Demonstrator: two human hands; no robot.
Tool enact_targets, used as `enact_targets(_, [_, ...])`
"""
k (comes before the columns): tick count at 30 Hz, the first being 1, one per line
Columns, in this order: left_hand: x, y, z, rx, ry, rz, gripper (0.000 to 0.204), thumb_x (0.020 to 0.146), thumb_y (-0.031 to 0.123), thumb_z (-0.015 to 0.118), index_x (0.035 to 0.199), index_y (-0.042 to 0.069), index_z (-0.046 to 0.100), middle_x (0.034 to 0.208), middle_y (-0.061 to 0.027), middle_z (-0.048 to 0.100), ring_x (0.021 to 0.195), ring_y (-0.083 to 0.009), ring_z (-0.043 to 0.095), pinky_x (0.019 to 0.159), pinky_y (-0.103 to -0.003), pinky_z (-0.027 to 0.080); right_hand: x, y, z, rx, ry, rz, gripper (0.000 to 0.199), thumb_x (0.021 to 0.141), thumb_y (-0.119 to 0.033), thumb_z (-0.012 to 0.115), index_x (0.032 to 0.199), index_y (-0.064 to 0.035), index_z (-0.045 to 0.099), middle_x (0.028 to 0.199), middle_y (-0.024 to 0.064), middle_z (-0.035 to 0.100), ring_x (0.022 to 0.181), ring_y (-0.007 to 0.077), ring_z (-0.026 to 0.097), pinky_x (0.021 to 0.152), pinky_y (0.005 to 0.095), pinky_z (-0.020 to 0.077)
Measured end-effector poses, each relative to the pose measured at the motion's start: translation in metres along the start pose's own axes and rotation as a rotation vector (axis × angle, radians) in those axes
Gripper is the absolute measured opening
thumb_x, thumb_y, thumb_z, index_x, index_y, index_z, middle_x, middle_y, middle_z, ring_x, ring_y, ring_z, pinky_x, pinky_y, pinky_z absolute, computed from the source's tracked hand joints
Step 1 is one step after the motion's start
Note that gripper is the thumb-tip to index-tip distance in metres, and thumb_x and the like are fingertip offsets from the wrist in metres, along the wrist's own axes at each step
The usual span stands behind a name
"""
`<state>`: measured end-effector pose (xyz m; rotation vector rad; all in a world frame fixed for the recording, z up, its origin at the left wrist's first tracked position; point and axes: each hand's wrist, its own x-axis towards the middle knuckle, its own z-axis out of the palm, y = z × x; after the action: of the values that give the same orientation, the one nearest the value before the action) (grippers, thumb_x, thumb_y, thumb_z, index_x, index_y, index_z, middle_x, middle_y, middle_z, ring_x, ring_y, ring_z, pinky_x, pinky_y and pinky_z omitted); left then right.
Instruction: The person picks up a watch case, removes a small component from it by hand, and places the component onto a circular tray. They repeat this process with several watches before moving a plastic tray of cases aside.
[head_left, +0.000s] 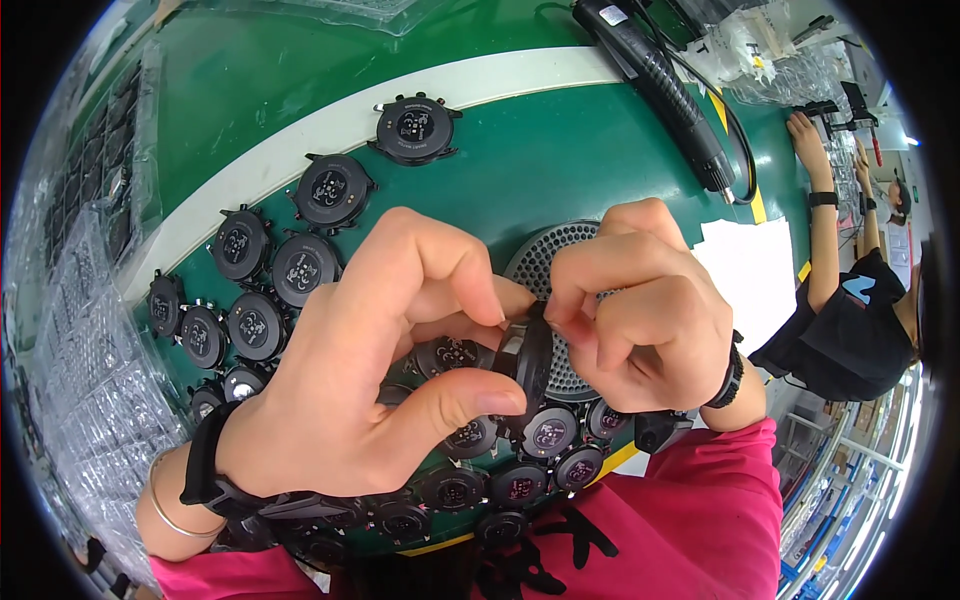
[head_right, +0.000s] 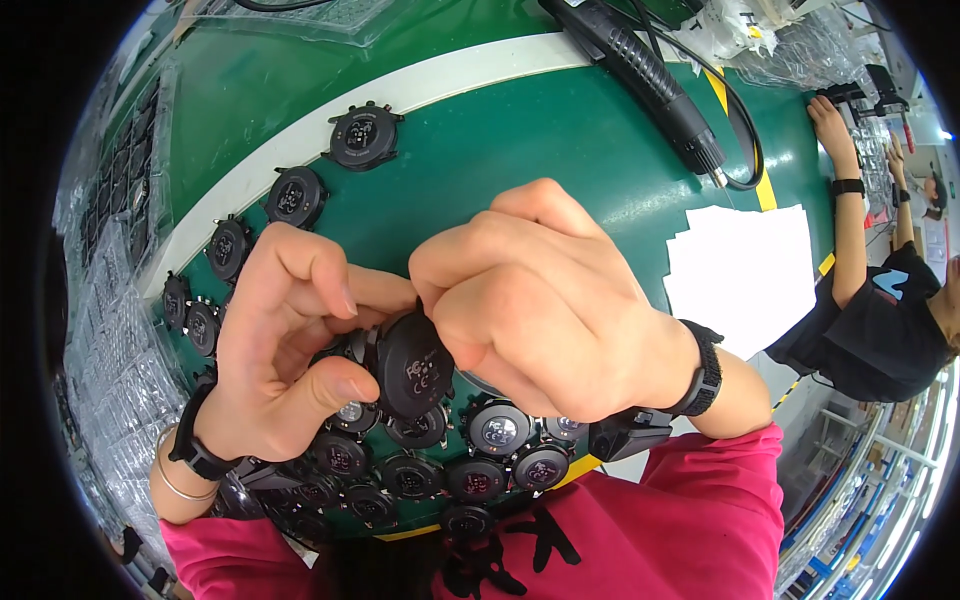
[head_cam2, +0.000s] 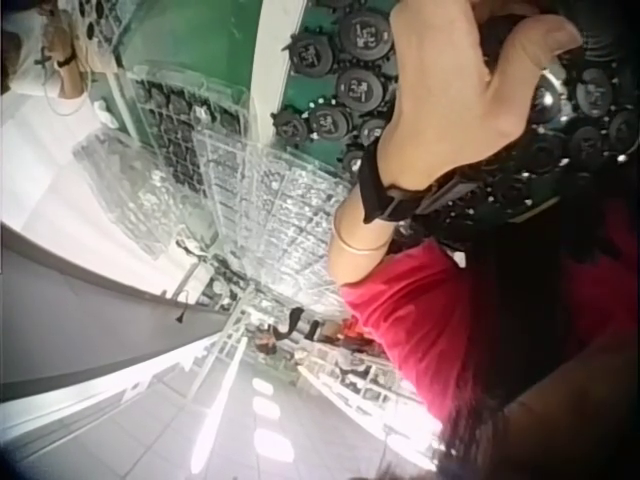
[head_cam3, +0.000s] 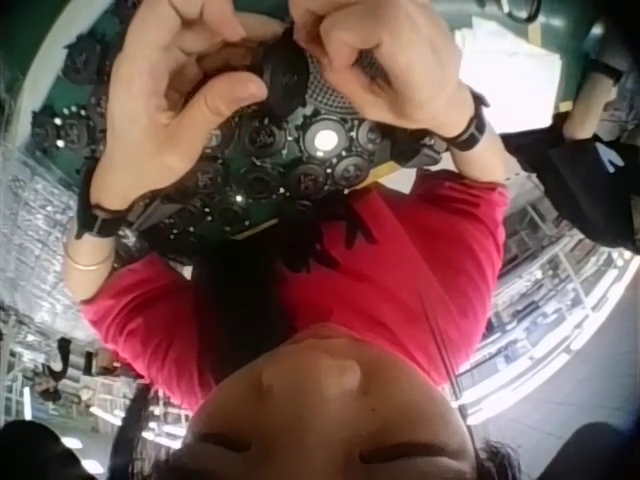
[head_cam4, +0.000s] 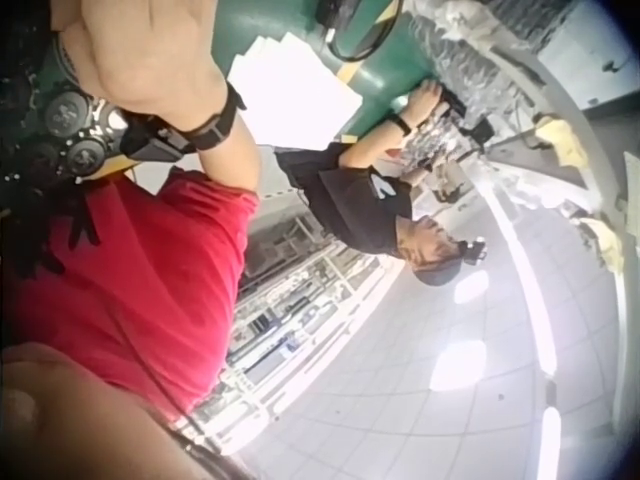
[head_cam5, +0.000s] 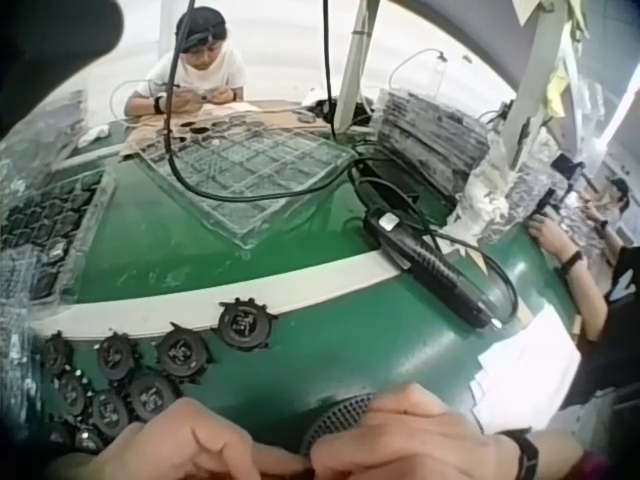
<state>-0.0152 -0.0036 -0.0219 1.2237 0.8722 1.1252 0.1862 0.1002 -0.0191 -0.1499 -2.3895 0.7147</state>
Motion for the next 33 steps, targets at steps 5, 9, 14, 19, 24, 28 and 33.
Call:
enact_targets(5, [0.002,0.003,-0.002,0.205,-0.014,0.02,0.056,0.078,0.012,0.079,0.109,0.006,0.032,0.113,-0.0211,0.06,0.102,-0.023,0.06,0.091,-0.034,0.047,-0.001,0.005,0.0,0.054,-0.017,-0.045,0.035,0.063,0.013,0.057,0.085,-0.0123,0.047,0.09,0.0083,0.061,0.072,0.0228,0.051,0.068,0.036,0.0401])
enact_targets(9, [0.004,0.003,-0.004,0.123,0.01,0.055,0.06,0.073,0.005,0.079,0.112,0.006,0.033,0.107,-0.0175,0.06,0.104,-0.0241,0.059,0.09,-0.034,0.046,-0.003,0.009,-0.001,0.178,0.055,0.013,0.032,0.064,0.012,0.053,0.085,-0.0113,0.048,0.089,0.0083,0.06,0.072,0.023,0.053,0.07,0.0382,0.0408])
enact_targets(14, [0.007,0.007,-0.01,0.065,0.047,0.121,0.056,0.072,0.002,0.078,0.112,0.005,0.04,0.105,-0.015,0.058,0.102,-0.0229,0.059,0.09,-0.034,0.045,0.002,0.01,-0.005,0.171,-0.007,0.007,0.028,0.065,0.011,0.051,0.084,-0.0101,0.051,0.088,0.0085,0.059,0.07,0.0227,0.055,0.072,0.0384,0.0417])
enact_targets(19, [0.01,0.017,-0.03,0.464,-0.175,0.147,0.054,0.065,-0.003,0.077,0.11,0.005,0.048,0.108,-0.0136,0.051,0.099,-0.0261,0.055,0.087,-0.034,0.046,0.004,0.012,-0.008,0.044,-0.093,-0.02,0.025,0.067,0.01,0.051,0.086,-0.0062,0.056,0.089,0.0112,0.059,0.072,0.0234,0.056,0.07,0.0367,0.0432])
enact_targets(24, [0.007,0.017,-0.025,0.731,-0.325,0.149,0.063,0.057,-0.005,0.077,0.113,0.005,0.049,0.112,-0.0143,0.047,0.099,-0.0315,0.052,0.087,-0.036,0.045,0.003,0.016,-0.001,-0.064,-0.032,0.004,0.024,0.07,0.011,0.051,0.089,-0.0011,0.058,0.09,0.0143,0.058,0.073,0.0243,0.057,0.066,0.0337,0.0453])
enact_targets(28, [0.004,0.013,-0.014,0.834,-0.242,0.147,0.067,0.057,-0.005,0.077,0.117,0.006,0.047,0.115,-0.0151,0.047,0.102,-0.0337,0.051,0.087,-0.038,0.045,0.004,0.015,0.001,-0.098,-0.027,0.039,0.023,0.07,0.011,0.053,0.09,0.0005,0.058,0.091,0.0156,0.058,0.074,0.0243,0.057,0.066,0.0321,0.0468])
enact_targets(33, [0.002,0.005,-0.004,0.966,-0.146,0.183,0.069,0.061,-0.003,0.077,0.121,0.005,0.044,0.118,-0.0172,0.049,0.105,-0.0363,0.051,0.088,-0.042,0.045,0.004,0.016,0.003,-0.105,-0.038,0.061,0.023,0.07,0.013,0.053,0.089,0.0005,0.058,0.093,0.0161,0.058,0.075,0.0244,0.058,0.067,0.0313,0.0477])
